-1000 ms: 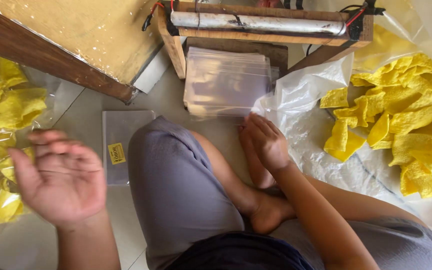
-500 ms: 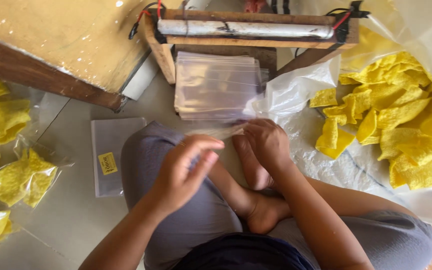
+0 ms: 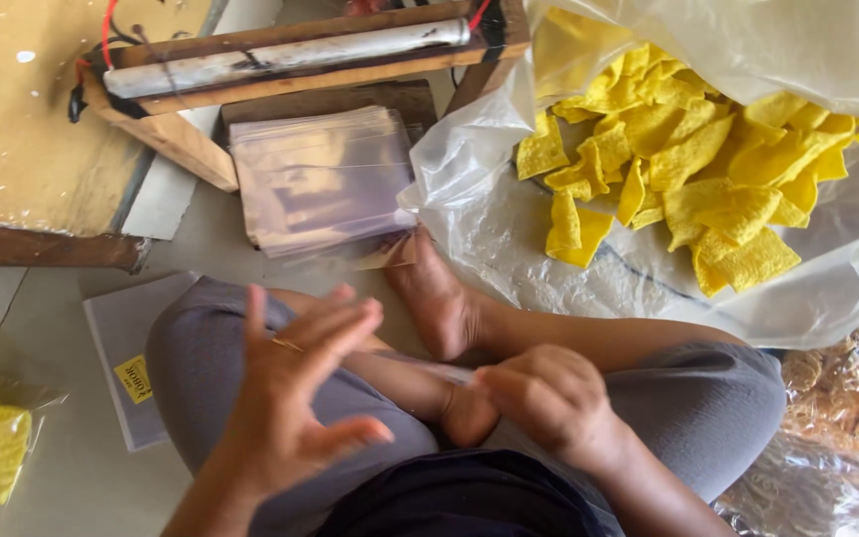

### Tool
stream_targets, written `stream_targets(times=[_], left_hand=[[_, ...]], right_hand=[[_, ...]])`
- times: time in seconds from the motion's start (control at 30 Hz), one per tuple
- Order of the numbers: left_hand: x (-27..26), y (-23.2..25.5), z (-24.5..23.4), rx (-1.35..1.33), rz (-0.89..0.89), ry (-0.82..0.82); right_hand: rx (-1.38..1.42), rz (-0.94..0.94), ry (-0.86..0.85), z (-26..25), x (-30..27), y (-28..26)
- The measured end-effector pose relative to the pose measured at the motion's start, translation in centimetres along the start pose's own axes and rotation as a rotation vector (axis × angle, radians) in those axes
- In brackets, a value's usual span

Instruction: Packaging yellow snacks into plastic bags and sealing them using a heat sealer.

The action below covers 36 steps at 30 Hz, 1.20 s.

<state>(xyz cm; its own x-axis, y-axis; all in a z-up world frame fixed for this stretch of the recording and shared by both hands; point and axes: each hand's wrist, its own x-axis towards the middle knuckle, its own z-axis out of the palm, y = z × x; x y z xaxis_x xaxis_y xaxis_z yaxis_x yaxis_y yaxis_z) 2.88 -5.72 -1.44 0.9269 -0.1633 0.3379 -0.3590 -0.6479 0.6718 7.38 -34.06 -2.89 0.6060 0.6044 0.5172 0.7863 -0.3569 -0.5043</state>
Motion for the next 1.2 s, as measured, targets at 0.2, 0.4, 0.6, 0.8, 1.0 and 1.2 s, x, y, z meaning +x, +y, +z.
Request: stream_targets(times=[0.2, 0.4, 0.6, 0.8, 1.0, 1.2], left_hand=[[-1.5, 1.6, 5.1, -0.159, 0.025, -0.129], [-1.2, 0.9, 3.9, -0.347, -0.201, 0.014], [-1.1, 2.7, 8.4, -0.536, -0.32, -0.094], [2.5, 5.1, 10.7, -0.966, -0.363, -0.22], [6.9, 1.4, 11.9, -0.982, -0.381, -0.22], [7.0, -4.1, 14.3, -1.119, -0.391, -0.07]], right_hand=[[0.271, 0.059, 0.075, -3.5, -3.0, -0.9], [0.141, 0.471, 0.206, -5.1, -4.8, -0.1], [-0.092, 0.229, 0.143, -1.2, -4.6, -0.3], [0.082, 0.329, 0.108, -0.9, -4.3, 1.0], [0.15, 0.698, 0.008, -8.4, -1.2, 7.4], [-0.03, 0.761, 0.325, -9.3, -4.9, 24.6]])
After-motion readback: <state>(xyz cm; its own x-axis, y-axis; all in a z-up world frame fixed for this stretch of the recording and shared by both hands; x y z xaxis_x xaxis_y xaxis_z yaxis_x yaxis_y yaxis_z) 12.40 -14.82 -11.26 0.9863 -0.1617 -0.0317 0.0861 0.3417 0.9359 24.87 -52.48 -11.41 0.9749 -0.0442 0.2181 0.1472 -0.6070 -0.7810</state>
